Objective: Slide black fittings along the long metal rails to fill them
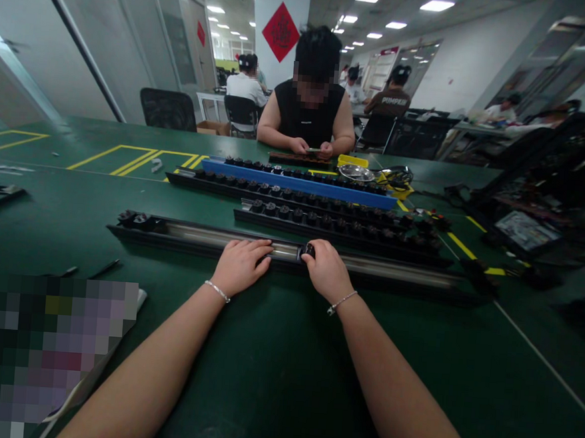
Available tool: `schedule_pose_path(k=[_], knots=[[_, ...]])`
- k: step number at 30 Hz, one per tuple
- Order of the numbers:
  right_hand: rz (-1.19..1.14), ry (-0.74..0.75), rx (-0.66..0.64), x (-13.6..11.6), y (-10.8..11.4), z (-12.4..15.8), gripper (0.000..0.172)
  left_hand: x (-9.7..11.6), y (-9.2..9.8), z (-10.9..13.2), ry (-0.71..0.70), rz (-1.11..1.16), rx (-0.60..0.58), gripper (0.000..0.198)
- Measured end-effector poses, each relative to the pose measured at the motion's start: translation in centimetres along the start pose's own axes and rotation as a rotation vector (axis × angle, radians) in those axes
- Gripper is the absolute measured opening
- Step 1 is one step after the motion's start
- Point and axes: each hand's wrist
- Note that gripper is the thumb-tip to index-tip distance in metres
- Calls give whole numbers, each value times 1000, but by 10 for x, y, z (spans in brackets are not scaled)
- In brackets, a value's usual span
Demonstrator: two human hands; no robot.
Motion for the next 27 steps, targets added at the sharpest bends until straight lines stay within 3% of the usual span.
schedule_pose_path(k=[27], knots=[[12, -17, 35, 16, 4, 10, 28, 0, 0, 0, 12, 4, -7, 33]])
Point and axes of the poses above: each hand's wrist, its own z-axis away from the middle knuckle, its own y-axis out of the back of the hand, x = y × z, and after that the axes turned 15 degrees about y, right-handed
